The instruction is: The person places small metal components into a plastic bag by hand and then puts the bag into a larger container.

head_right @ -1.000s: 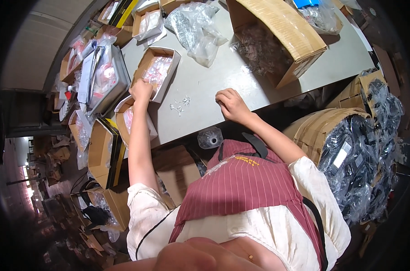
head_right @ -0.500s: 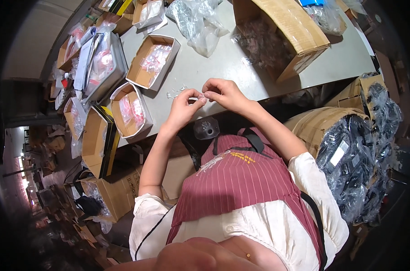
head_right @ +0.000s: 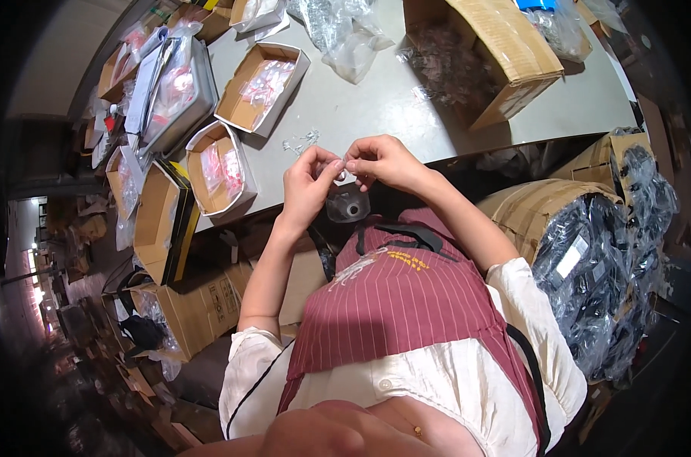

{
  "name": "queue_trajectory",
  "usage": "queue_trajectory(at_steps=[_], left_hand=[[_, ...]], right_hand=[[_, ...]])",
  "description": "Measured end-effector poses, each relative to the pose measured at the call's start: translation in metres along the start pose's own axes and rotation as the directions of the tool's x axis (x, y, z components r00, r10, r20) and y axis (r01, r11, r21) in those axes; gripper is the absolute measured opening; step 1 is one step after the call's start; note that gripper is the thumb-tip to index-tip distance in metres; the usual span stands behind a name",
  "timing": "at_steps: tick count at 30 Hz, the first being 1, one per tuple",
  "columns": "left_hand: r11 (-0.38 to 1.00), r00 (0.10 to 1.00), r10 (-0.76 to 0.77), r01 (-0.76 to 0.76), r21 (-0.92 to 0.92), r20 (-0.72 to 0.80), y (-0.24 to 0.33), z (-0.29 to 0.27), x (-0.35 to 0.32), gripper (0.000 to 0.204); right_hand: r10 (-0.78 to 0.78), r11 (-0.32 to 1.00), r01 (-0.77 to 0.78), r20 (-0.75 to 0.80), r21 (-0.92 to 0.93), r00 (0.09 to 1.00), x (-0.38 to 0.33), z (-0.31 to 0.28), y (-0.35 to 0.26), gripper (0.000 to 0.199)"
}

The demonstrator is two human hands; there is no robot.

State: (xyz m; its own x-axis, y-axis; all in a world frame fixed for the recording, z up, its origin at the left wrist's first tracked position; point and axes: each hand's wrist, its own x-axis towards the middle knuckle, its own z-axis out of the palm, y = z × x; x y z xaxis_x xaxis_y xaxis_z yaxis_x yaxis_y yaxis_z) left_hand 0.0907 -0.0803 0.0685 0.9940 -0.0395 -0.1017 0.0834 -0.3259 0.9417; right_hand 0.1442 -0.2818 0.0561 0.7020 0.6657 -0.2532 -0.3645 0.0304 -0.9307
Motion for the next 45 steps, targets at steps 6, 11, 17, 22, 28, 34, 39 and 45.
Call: queue_trajectory(at_steps=[6, 11, 17, 22, 28, 34, 39, 45], left_hand=[[0.998, 0.997, 0.047, -0.049, -0.038, -0.055, 0.0, 0.0, -0.007, 0.011], [0.979, 0.999, -0.011, 0.004, -0.205, -0.034, 0.006, 0.005, -0.014, 0.014], [0.958, 0.999, -0.003, 0.012, -0.285, 0.033, 0.011, 0.002, -0.02, 0.013], [0.864, 0.866, 0.43, -0.313, 0.395, -0.254, 0.035, -0.007, -0.017, 0.021], [0.993, 0.998, 0.0, -0.007, 0.121, 0.056, 0.043, -0.007, -0.025, 0.023], [0.995, 0.989, -0.066, 0.075, -0.063, 0.13, 0.034, -0.01, -0.027, 0.023], [0.982, 0.972, -0.108, 0.137, -0.127, 0.211, 0.037, -0.016, -0.027, 0.022], [0.993, 0.984, -0.052, 0.07, -0.095, 0.172, 0.031, -0.014, -0.031, 0.017]], right_hand=[[-0.046, 0.996, 0.049, 0.033, -0.07, 0.998, -0.002, 0.003, 0.002, 0.014], [-0.043, 0.981, 0.046, 0.02, -0.19, 0.999, -0.008, 0.005, -0.002, 0.019], [-0.2, 0.978, 0.202, 0.042, -0.051, 0.979, -0.014, 0.015, -0.004, 0.026], [-0.324, 0.928, 0.312, -0.03, -0.203, 0.946, -0.015, 0.019, -0.004, 0.027], [-0.434, 0.811, 0.392, 0.003, -0.433, 0.901, -0.015, 0.019, 0.001, 0.025], [-0.378, 0.847, 0.353, 0.016, -0.398, 0.926, -0.017, 0.025, -0.006, 0.027], [-0.219, 0.961, 0.232, 0.097, -0.15, 0.971, -0.017, 0.018, -0.008, 0.03], [-0.136, 0.958, 0.171, 0.16, -0.231, 0.978, -0.016, 0.014, -0.004, 0.032]])
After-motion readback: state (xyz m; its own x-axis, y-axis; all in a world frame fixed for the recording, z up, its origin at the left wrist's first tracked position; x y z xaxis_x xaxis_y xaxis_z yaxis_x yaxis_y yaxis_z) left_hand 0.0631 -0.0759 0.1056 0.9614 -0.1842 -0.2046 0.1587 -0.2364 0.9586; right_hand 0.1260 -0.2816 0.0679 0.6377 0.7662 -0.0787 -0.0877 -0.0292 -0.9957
